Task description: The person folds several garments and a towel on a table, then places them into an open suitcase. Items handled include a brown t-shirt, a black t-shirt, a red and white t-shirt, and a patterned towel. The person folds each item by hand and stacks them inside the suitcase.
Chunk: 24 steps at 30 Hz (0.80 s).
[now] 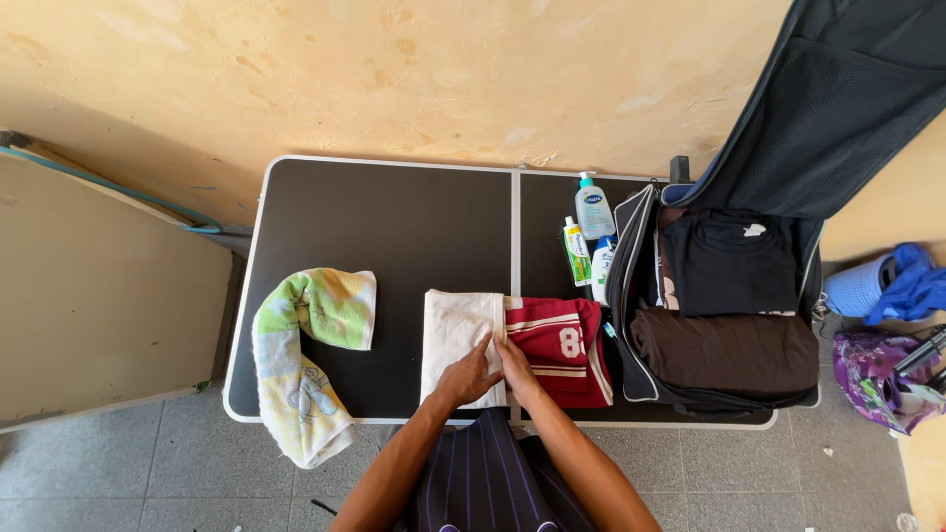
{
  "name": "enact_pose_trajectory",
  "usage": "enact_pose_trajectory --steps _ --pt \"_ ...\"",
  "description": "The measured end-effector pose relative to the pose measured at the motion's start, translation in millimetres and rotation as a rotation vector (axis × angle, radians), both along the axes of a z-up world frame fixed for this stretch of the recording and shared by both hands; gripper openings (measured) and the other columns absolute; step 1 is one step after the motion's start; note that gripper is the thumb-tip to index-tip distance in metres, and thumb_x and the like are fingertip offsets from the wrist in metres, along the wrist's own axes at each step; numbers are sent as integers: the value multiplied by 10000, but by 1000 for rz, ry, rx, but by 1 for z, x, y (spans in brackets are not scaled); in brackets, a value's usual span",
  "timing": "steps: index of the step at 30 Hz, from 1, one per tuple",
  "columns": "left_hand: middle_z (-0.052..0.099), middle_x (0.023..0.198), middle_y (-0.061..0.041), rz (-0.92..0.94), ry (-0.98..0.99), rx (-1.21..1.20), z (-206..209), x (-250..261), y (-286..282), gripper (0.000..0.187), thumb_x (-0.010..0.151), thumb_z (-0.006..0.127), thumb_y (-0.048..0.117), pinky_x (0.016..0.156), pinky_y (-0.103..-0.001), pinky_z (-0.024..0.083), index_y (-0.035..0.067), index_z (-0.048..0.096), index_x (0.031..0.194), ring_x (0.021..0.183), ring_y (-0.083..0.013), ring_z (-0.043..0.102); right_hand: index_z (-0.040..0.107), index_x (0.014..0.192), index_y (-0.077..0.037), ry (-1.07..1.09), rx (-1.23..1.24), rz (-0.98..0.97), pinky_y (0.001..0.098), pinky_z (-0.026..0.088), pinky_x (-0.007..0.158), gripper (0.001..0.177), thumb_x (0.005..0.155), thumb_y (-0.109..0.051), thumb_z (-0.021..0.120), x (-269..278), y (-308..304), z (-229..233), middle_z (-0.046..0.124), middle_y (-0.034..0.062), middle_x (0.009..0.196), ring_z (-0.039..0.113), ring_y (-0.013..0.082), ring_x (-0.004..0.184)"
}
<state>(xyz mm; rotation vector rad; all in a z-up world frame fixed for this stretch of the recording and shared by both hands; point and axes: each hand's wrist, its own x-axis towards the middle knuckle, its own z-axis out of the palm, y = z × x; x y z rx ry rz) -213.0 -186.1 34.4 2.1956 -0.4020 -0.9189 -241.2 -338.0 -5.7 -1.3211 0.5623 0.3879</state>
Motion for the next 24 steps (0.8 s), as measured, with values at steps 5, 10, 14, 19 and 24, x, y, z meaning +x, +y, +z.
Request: enact_pose_trajectory --steps 5,10,14,19,24 --pt "622 1260 -180 425 -413 57 -22 -16 33 675 925 701 358 983 -464 508 78 441 1481 1167 -351 614 460 1503 -83 140 -510 180 402 538 969 581 1000 -354 566 -8 -6 14 739 193 1226 704 308 1137" --pt "569 1299 -202 739 -328 203 -43 -7 54 763 838 781 471 986 -485 467 32 490 1390 1187 -366 563 376 1521 -80 -117 -673 205 405 479 1078 618 988 -314 581 -20 -8 39 473 184 1505 518 286 1359" --pt "615 1232 -197 828 -102 92 -54 8 59 806 831 771 555 932 -440 511 -1 521 1359 1099 -330 630 254 1600 -76 -296 -543 244 434 239 1246 733 1005 -379 556 -16 1 41 247 186 1683 242 316 1550" --pt "719 1057 -186 898 184 -63 -50 20 56 663 849 773 507 817 -372 555 -20 639 1229 931 -269 701 154 1623 -56 -303 -328 142 420 113 1277 824 1015 -504 485 -15 14 25 150 185 1706 111 292 1590" --pt "755 936 -123 868 298 -182 -29 26 62 409 916 705 396 742 -362 549 48 747 1125 813 -220 707 149 1626 -57 -262 -294 55 397 127 1260 870 991 -562 462 -12 23 10 148 165 1710 119 272 1585"
